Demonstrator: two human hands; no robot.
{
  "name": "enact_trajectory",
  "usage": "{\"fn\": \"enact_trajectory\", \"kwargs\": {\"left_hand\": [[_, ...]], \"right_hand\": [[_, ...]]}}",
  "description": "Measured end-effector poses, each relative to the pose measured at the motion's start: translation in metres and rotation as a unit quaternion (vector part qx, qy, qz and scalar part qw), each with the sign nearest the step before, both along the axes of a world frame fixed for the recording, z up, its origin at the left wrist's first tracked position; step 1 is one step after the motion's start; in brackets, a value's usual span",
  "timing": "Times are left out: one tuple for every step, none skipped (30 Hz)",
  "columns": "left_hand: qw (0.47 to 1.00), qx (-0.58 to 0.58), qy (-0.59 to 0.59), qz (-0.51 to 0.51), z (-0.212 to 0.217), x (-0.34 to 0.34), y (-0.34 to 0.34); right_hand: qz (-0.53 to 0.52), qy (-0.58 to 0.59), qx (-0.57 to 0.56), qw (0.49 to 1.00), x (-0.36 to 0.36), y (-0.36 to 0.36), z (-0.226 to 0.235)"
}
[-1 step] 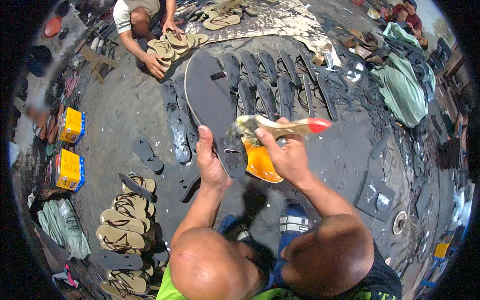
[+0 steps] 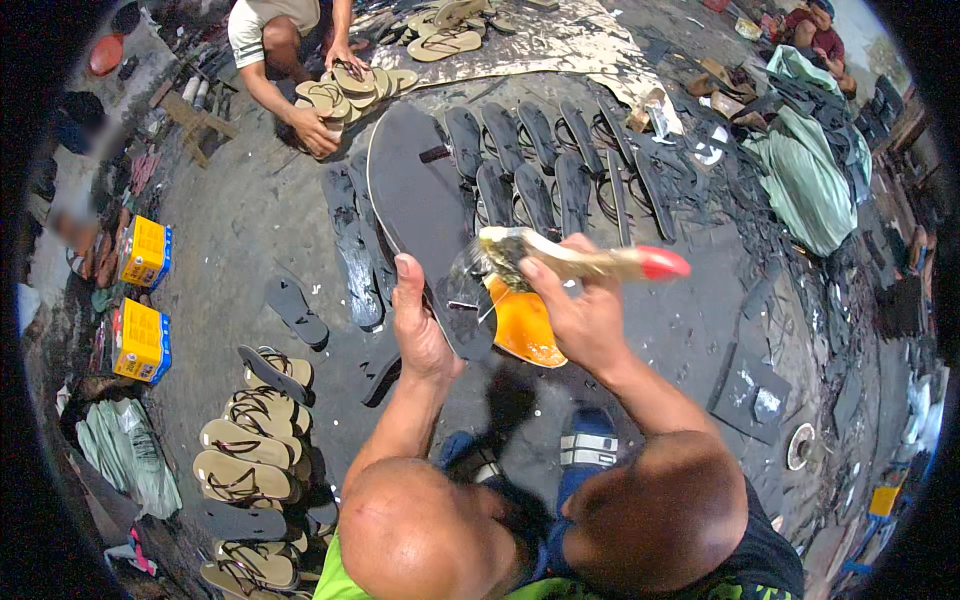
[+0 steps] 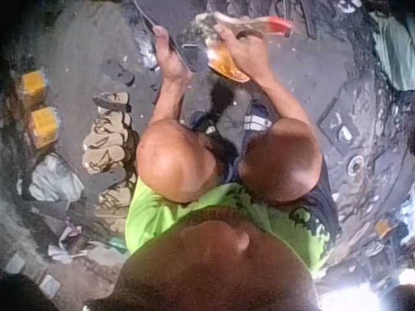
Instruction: The person sits on the floor and repeatedly picks up black sandals from a pile. They use a brush to apply a yellow substance from a container onto the sole of each sandal, then place the treated sandal aside. The process is repeated for multiple sandals.
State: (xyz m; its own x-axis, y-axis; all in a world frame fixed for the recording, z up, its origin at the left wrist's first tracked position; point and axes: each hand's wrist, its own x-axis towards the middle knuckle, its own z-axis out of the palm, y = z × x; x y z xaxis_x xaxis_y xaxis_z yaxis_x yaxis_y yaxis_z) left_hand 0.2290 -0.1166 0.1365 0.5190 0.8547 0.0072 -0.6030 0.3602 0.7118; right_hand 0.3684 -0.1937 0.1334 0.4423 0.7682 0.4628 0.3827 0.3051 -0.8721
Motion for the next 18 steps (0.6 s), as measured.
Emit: {"fn": "enact_trajectory", "kwargs": {"left_hand": [[1.0,-0.015,-0.003,0.002,0.002,0.0,0.0],[0.999,-0.038,-0.003,0.006,-0.005,-0.002,-0.001],[0.998,-0.061,-0.003,0.01,-0.01,-0.005,-0.002],[0.998,-0.026,-0.034,-0.045,-0.006,-0.008,-0.004],[0.998,-0.034,-0.037,-0.028,-0.003,-0.005,0.001],[0.998,-0.043,-0.04,-0.011,-0.001,-0.002,0.006],[0.998,-0.039,-0.05,0.016,0.005,0.001,0.004],[0.998,-0.028,-0.041,0.038,0.008,-0.005,0.007],[0.998,-0.017,-0.031,0.06,0.01,-0.01,0.011],[0.997,-0.011,-0.028,0.076,0.01,-0.013,0.011],[0.996,-0.017,-0.004,0.085,0.003,-0.016,0.012],[0.994,0.024,0.033,0.105,-0.011,-0.023,0.016],[0.995,0.038,0.038,0.083,-0.016,-0.003,0.006],[0.994,0.079,0.063,0.045,-0.026,-0.004,0.0],[0.989,0.122,0.087,0.012,-0.036,-0.006,-0.005],[0.992,0.103,0.075,-0.023,-0.044,-0.01,-0.004],[0.992,0.09,0.068,-0.048,-0.045,-0.018,0.002],[0.993,0.077,0.061,-0.073,-0.046,-0.021,0.006]], "right_hand": [[-0.01,-0.047,0.061,0.997,0.001,-0.002,0.012],[-0.019,-0.089,0.115,0.989,0.0,-0.004,0.016],[0.024,-0.182,0.118,0.976,0.002,-0.002,0.018],[0.013,-0.241,0.107,0.965,-0.002,0.002,0.015],[0.047,-0.259,0.085,0.961,0.0,-0.001,0.013],[0.079,-0.278,0.062,0.955,0.004,-0.008,0.012],[0.105,-0.269,0.044,0.956,0.004,-0.018,0.01],[0.168,-0.245,0.013,0.955,0.003,-0.021,0.0],[0.252,-0.196,0.018,0.947,-0.002,-0.022,-0.007],[0.331,-0.151,0.016,0.931,-0.008,-0.028,-0.008],[0.338,-0.055,0.018,0.939,-0.019,-0.032,-0.009],[0.293,0.004,0.063,0.954,-0.025,-0.027,-0.011],[0.164,0.046,0.051,0.984,-0.015,-0.033,0.0],[0.05,0.113,0.059,0.991,-0.018,-0.028,0.002],[0.015,0.051,-0.014,0.999,-0.018,-0.019,-0.011],[0.01,0.08,0.01,0.997,-0.014,-0.013,-0.024],[-0.025,-0.036,-0.019,0.999,-0.01,-0.007,-0.03],[-0.062,-0.151,-0.048,0.985,-0.004,-0.003,-0.034]]}}
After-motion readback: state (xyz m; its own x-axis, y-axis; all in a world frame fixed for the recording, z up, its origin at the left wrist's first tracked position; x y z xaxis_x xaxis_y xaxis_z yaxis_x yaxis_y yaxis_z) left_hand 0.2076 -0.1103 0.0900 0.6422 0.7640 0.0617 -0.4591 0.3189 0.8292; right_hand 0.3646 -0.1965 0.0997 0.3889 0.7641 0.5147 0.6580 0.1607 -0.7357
